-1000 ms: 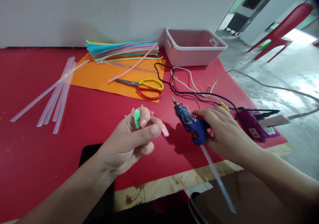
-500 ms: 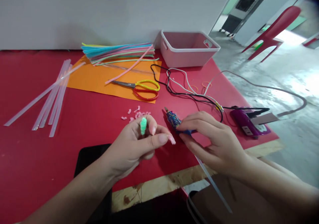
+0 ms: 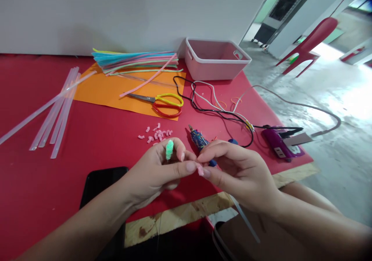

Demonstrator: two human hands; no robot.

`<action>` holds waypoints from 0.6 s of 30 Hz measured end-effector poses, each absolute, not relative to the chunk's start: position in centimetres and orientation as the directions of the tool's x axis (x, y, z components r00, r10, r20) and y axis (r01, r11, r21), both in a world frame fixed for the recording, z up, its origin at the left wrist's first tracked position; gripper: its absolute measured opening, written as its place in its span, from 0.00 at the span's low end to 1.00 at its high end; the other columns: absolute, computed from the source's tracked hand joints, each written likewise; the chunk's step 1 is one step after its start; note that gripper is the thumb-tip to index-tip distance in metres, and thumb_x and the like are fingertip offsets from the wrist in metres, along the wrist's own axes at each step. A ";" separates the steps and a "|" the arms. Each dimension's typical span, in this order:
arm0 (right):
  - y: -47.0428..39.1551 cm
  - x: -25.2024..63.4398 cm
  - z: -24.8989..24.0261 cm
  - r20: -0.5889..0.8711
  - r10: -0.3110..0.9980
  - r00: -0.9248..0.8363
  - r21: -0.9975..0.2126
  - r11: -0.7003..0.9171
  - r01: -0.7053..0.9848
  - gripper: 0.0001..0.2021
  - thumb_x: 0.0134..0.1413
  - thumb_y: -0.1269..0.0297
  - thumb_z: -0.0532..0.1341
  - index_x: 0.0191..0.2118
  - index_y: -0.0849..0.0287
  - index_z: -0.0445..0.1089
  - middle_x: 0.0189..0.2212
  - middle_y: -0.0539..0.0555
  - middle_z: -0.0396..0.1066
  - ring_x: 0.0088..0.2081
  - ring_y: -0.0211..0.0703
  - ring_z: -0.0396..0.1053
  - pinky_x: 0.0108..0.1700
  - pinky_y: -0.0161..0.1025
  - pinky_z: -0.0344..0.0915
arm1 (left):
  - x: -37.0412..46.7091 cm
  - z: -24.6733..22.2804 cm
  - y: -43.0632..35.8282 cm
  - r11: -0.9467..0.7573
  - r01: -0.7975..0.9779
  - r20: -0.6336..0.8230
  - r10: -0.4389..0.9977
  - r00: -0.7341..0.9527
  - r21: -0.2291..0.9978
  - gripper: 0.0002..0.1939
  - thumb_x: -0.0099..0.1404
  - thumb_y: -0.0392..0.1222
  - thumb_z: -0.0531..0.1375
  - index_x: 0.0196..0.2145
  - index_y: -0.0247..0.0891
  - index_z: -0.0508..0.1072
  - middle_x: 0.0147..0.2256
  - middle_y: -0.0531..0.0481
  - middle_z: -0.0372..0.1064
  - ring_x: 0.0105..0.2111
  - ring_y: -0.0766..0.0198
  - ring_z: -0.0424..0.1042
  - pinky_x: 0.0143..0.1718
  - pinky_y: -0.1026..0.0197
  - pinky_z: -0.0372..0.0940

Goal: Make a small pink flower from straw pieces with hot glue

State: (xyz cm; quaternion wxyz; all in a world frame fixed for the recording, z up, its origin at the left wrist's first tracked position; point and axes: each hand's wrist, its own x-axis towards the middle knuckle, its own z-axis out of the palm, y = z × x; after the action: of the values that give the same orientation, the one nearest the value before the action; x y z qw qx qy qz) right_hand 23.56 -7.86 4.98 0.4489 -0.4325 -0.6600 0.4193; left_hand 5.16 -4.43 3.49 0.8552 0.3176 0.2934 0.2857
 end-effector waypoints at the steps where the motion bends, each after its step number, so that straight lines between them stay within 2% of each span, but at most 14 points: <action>1: -7.9 23.5 5.0 0.239 0.946 -0.221 -0.942 0.281 0.184 0.07 0.53 0.72 0.66 0.38 0.57 0.74 0.32 0.52 0.76 0.34 0.38 0.72 0.37 0.37 0.70 | 5.2 3.5 -4.4 0.633 -0.297 -0.322 0.674 0.665 0.715 0.19 0.56 0.38 0.70 0.27 0.38 0.60 0.27 0.58 0.68 0.17 0.79 0.51 0.15 0.72 0.42; 10: -8.2 23.6 4.2 0.275 0.937 -0.218 -0.943 0.307 0.131 0.09 0.49 0.75 0.68 0.37 0.57 0.75 0.31 0.51 0.73 0.35 0.38 0.72 0.37 0.37 0.71 | 5.0 2.9 -4.7 0.596 -0.260 -0.287 0.666 0.689 0.760 0.18 0.57 0.39 0.69 0.28 0.38 0.60 0.28 0.55 0.71 0.23 0.73 0.63 0.20 0.69 0.46; 14: -8.2 23.6 4.4 0.324 0.919 -0.226 -0.923 0.360 0.139 0.08 0.50 0.76 0.67 0.35 0.57 0.77 0.30 0.51 0.73 0.32 0.36 0.71 0.35 0.35 0.71 | 5.0 2.9 -4.6 0.601 -0.253 -0.285 0.654 0.701 0.758 0.18 0.57 0.39 0.69 0.28 0.39 0.60 0.27 0.55 0.71 0.20 0.75 0.59 0.18 0.69 0.43; 18: -8.2 23.6 4.5 0.292 0.933 -0.210 -0.938 0.322 0.128 0.07 0.49 0.75 0.68 0.34 0.57 0.77 0.29 0.51 0.72 0.32 0.35 0.71 0.34 0.34 0.71 | 5.0 2.9 -4.5 0.619 -0.257 -0.298 0.649 0.700 0.742 0.19 0.55 0.40 0.70 0.28 0.38 0.61 0.28 0.56 0.71 0.18 0.76 0.54 0.17 0.69 0.43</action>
State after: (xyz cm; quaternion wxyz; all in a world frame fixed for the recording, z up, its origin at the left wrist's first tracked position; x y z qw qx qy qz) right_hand 23.57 -8.17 4.54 0.4807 -0.4046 -0.6558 0.4186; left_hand 5.02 -4.55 2.95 0.8542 0.3470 0.2824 0.2651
